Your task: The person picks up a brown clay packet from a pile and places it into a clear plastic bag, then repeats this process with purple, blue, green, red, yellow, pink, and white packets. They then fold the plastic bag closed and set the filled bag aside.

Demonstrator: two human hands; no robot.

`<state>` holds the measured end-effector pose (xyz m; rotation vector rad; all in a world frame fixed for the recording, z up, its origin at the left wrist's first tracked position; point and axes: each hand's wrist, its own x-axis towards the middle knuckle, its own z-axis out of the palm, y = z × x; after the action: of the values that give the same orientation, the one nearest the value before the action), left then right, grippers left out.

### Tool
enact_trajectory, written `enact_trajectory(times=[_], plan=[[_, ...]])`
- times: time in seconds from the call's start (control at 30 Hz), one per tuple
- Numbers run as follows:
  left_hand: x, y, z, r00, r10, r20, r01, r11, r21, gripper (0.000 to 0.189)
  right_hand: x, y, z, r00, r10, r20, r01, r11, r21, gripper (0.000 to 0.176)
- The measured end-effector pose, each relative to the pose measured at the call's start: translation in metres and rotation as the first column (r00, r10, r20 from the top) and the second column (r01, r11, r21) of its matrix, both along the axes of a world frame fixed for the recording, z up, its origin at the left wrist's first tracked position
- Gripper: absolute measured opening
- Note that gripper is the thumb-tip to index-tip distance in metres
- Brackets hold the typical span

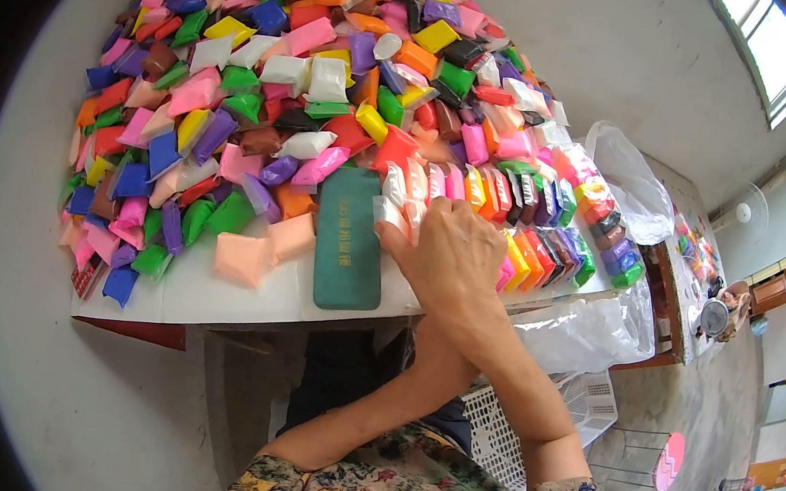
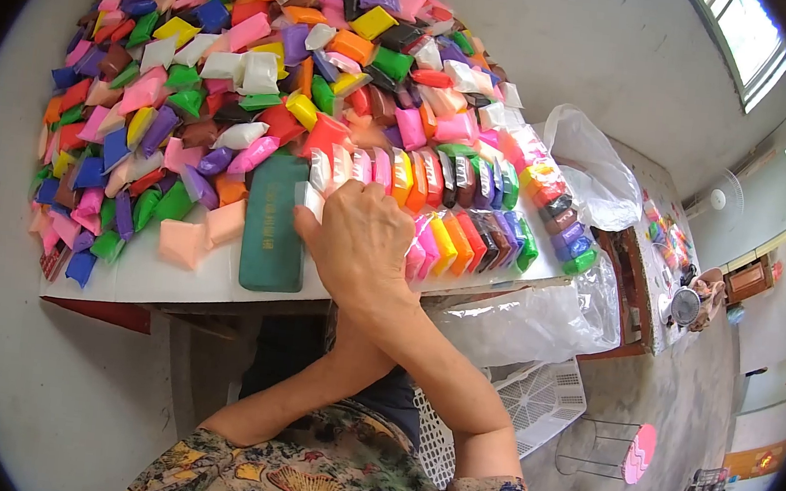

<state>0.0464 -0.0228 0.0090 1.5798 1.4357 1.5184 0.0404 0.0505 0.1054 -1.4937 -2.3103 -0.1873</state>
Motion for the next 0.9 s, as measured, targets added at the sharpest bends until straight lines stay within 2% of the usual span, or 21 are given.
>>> enact_trajectory(times=[0.07, 0.2, 0.27, 0.33, 0.43, 0.53, 0.77, 0.9], plan=[[0.007, 0.002, -0.007, 0.998, 0.06, 0.009, -0.061, 0.998, 0.027, 0.049, -0.001, -0.006, 0.006, 1.0, -0.008, -0.002, 0.008, 0.998, -0.06, 0.072], [0.009, 0.008, -0.017, 0.977, 0.165, -0.134, -0.145, 0.978, 0.149, 0.054, -0.007, -0.008, 0.007, 1.0, -0.001, 0.015, 0.003, 0.997, -0.079, 0.067], [0.005, 0.006, -0.012, 0.987, 0.118, -0.111, -0.105, 0.988, 0.111, 0.053, -0.007, -0.003, 0.0, 1.0, 0.0, 0.019, 0.001, 0.998, -0.056, 0.062], [0.001, 0.002, -0.005, 1.0, -0.008, 0.009, 0.008, 1.0, -0.002, 0.051, -0.005, 0.001, -0.003, 1.0, 0.006, 0.027, -0.003, 0.996, -0.093, 0.054], [0.001, 0.002, -0.001, 0.994, 0.038, -0.101, -0.031, 0.997, 0.067, 0.049, -0.004, 0.003, -0.004, 1.0, 0.021, 0.017, -0.019, 0.995, -0.098, 0.043], [0.004, 0.007, -0.006, 0.961, 0.189, -0.203, -0.143, 0.965, 0.219, 0.049, -0.005, 0.003, -0.005, 0.999, 0.038, 0.018, -0.036, 0.995, -0.095, 0.039], [0.001, 0.006, -0.002, 0.975, 0.137, -0.175, -0.105, 0.978, 0.182, 0.052, -0.004, 0.006, -0.01, 0.997, 0.062, 0.038, -0.06, 0.996, -0.059, 0.036], [0.001, 0.005, -0.008, 0.969, 0.109, -0.223, -0.078, 0.986, 0.145, 0.054, -0.002, 0.003, -0.007, 0.997, 0.068, 0.024, -0.065, 0.993, -0.102, 0.033]])
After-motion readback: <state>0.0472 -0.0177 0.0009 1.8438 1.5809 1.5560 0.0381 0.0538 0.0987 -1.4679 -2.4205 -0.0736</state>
